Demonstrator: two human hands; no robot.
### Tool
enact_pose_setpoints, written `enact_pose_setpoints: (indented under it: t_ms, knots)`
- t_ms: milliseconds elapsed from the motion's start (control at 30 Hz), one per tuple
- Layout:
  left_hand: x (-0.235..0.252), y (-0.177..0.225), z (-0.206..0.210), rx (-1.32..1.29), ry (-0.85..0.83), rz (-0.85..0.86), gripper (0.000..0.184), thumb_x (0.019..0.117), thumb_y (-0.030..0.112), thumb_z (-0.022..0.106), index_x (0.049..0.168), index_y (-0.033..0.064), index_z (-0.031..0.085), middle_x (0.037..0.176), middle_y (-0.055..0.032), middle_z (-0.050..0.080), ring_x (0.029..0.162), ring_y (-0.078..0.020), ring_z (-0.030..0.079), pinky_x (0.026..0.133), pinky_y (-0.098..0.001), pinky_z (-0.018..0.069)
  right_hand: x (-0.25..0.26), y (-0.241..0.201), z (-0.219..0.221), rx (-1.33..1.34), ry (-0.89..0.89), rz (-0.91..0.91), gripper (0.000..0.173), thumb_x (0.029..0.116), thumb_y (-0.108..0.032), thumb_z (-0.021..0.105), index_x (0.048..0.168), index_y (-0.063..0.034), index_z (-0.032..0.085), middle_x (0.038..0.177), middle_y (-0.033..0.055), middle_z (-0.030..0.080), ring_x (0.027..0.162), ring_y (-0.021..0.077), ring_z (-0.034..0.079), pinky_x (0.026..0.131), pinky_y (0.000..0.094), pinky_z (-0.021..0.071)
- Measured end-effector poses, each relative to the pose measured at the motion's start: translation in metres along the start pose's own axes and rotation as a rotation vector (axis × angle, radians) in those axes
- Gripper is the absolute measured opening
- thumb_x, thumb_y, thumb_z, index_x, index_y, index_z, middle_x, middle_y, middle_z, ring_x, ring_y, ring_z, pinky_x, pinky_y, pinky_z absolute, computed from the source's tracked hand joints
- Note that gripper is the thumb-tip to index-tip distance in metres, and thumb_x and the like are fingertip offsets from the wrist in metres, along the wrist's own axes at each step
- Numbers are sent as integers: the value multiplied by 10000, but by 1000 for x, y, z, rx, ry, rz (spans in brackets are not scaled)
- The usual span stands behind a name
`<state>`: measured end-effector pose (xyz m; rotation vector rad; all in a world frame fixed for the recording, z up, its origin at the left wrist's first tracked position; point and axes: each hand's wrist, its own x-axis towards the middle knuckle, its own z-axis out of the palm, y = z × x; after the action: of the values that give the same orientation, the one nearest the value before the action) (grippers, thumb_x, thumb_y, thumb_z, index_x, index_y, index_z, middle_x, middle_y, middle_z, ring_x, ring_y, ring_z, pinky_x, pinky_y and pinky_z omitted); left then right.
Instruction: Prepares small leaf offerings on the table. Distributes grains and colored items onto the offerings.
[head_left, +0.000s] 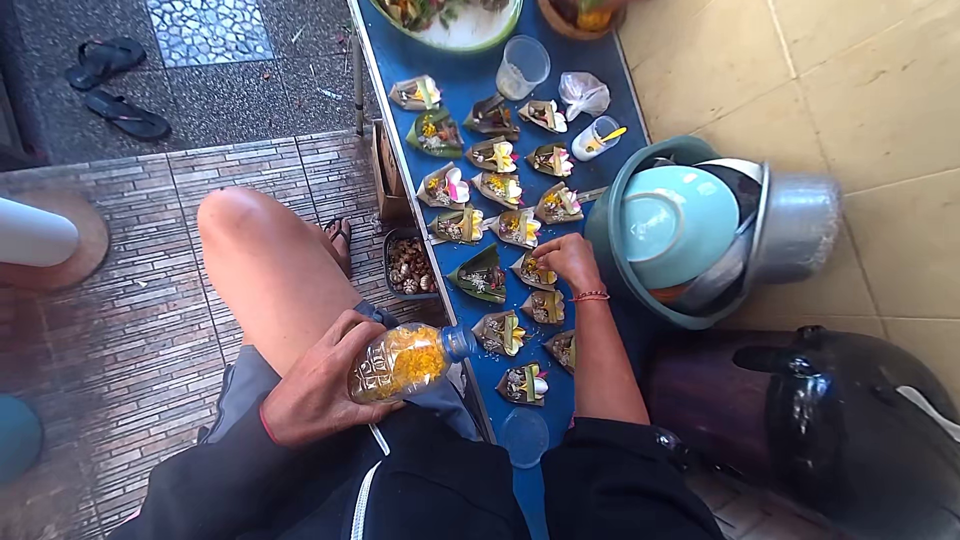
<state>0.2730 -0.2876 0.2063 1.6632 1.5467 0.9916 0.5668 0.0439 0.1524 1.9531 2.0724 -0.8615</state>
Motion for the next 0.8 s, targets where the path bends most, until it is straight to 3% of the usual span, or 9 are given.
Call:
enact_pose_setpoints:
  t_ms: [133, 233, 367, 467, 533, 600, 733, 800]
  knots:
    - [-1, -1, 0, -3, 10, -2, 764, 731, 577, 793, 1232, 22, 635, 1167, -169, 622, 1036, -171, 625, 875, -292, 541, -11, -5, -5, 74, 51, -2, 214, 951, 23, 600, 1041, -39, 784, 962, 140, 768, 885, 237, 744, 901, 455, 572]
    - [0, -2, -1, -13, 14, -2, 771, 738, 584, 792, 1234, 14, 636, 1170, -169, 623, 1049, -166, 622, 896, -286, 536, -29, -13, -5, 270, 16, -59, 166, 959, 14, 633, 1044, -25, 770, 963, 116, 768, 835, 160, 747, 857, 357, 606]
    - [1, 1, -1, -13, 22, -48, 768, 735, 580, 787, 1225, 9, 636, 1165, -171, 624, 1025, -175, 632, 860, -307, 550, -86, -46, 8, 902, -132, -260, 152, 964, 75, 591, 1028, 13, 715, 927, 64, 751, 810, 115, 735, 781, 272, 624]
    - [6, 9, 2, 93, 29, -140, 761, 728, 590, 779, 1227, 31, 643, 1163, -181, 620, 928, -247, 664, 719, -416, 579, -142, -78, 40, 1267, -300, -392, 293, 1076, -139, 422, 1124, -110, 710, 1073, 4, 738, 936, 90, 717, 848, 257, 604]
    - [11, 16, 4, 236, 41, -181, 688, 731, 515, 793, 1200, 33, 648, 1150, -216, 623, 840, -336, 682, 632, -508, 565, -164, -101, 63, 1448, -368, -397, 449, 1116, -290, 291, 1127, -110, 702, 1101, 16, 733, 987, 104, 707, 883, 277, 588]
    - [15, 24, 6, 422, 45, -184, 600, 731, 401, 825, 1155, 13, 652, 1130, -257, 619, 812, -410, 681, 620, -555, 557, -180, -120, 84, 1544, -341, -335, 562, 1125, -384, 197, 1083, -116, 689, 1053, 3, 719, 988, 95, 685, 886, 276, 569]
    - [23, 43, 12, 806, 50, -163, 486, 708, 130, 881, 1117, -34, 677, 1047, -292, 619, 814, -448, 674, 658, -543, 553, -188, -145, 113, 1679, -61, -167, 520, 1133, -398, 254, 880, -142, 629, 852, -29, 641, 840, 76, 633, 765, 242, 535]
    - [26, 51, 17, 970, 47, -164, 324, 781, 6, 787, 1085, -45, 687, 1006, -285, 622, 785, -429, 665, 646, -511, 541, -184, -152, 128, 1700, 26, -103, 480, 1131, -384, 288, 793, -169, 551, 754, -38, 580, 766, 80, 604, 718, 243, 508]
